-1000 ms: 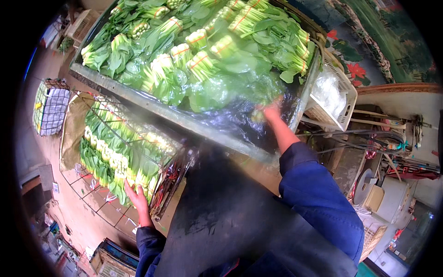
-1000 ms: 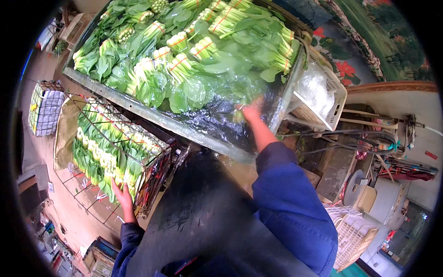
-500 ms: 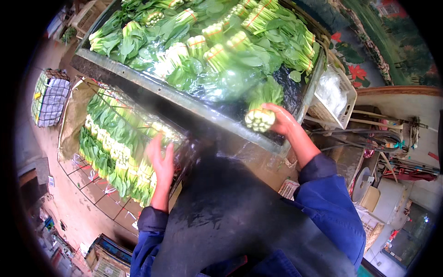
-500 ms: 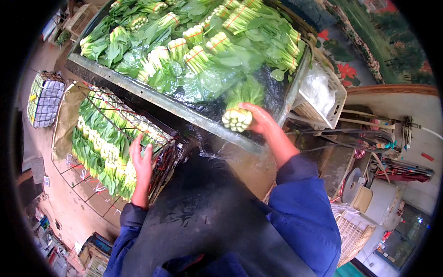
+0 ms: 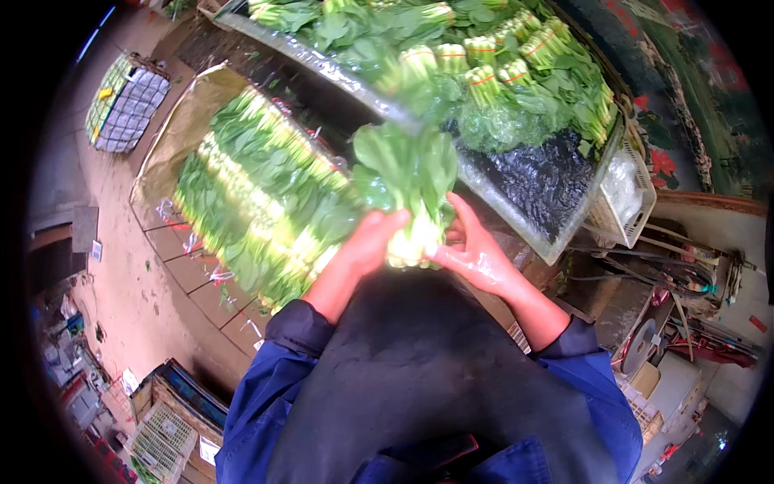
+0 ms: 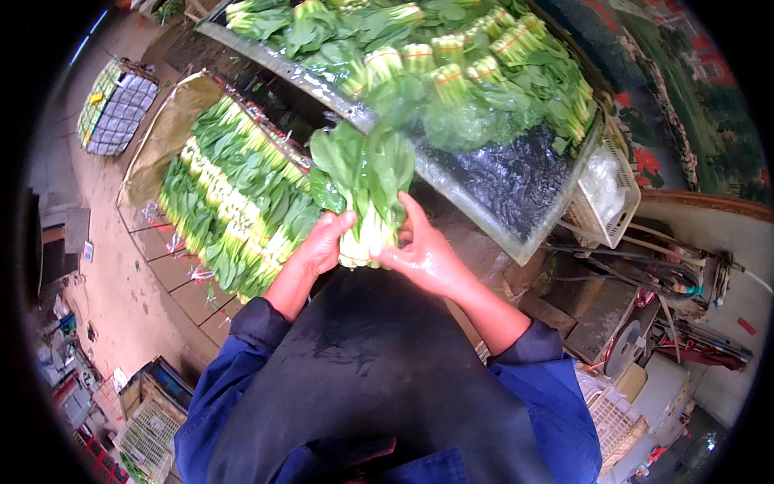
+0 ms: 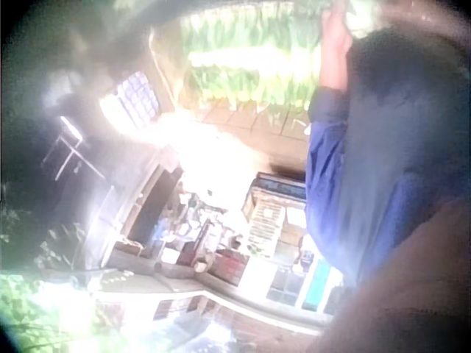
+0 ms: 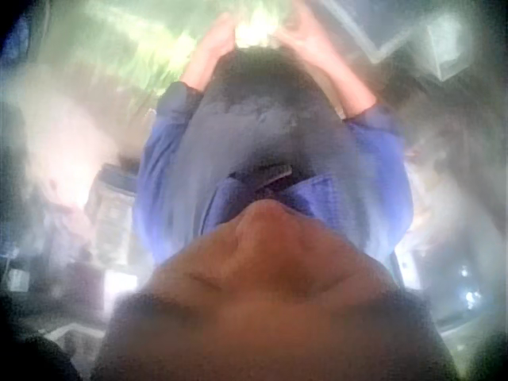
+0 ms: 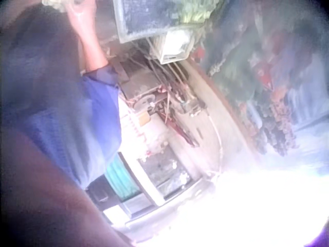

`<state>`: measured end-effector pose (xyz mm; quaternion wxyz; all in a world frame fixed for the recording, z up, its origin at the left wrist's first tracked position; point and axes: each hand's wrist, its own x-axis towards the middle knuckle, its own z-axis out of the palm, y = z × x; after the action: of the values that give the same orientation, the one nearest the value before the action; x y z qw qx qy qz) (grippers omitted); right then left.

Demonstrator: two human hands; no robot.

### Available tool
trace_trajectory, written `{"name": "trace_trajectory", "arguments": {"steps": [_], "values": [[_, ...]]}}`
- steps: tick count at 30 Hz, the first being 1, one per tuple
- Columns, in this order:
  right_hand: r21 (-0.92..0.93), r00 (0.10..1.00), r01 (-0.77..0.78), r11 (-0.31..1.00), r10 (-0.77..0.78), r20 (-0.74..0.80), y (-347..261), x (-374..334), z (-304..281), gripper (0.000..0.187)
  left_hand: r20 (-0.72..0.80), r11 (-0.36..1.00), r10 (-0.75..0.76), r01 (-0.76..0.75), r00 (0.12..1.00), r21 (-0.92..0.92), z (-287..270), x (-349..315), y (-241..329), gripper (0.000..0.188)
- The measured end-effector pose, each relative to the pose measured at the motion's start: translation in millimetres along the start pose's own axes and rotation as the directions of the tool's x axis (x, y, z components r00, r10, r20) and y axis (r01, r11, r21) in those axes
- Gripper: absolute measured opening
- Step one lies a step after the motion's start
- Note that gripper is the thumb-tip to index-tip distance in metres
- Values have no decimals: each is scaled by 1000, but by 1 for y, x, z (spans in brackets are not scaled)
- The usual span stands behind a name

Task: The person washes leafy green vegetables by hand in a large water-filled tub. They repeatedly submerge and agitate the vegetables, then transfer them into white plastic crates. The person also moves and stacks crates within the workspace.

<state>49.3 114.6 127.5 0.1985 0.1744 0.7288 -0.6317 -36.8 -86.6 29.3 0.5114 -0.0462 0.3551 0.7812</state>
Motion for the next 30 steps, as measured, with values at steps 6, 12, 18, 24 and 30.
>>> {"name": "trace_trajectory", "arguments": {"steps": [6,12,18,24,30], "values": [[63,983,38,997,-26,-183,-11,19,68,34,-18,960,156,-156,988,-235,-50,-49,-2,60],[26,953,187,982,-176,-246,-16,32,109,22,-57,921,267,-272,962,-278,-77,-82,1,56],[-212,985,42,976,-76,-156,-36,36,138,15,-80,932,290,-300,954,-202,-93,-104,7,54],[-310,981,41,950,-97,-168,-33,40,149,9,-97,932,309,-322,946,-168,-98,-114,12,52],[104,937,253,962,-216,-275,-38,39,167,14,-88,879,357,-366,930,-304,-102,-111,14,56]]}}
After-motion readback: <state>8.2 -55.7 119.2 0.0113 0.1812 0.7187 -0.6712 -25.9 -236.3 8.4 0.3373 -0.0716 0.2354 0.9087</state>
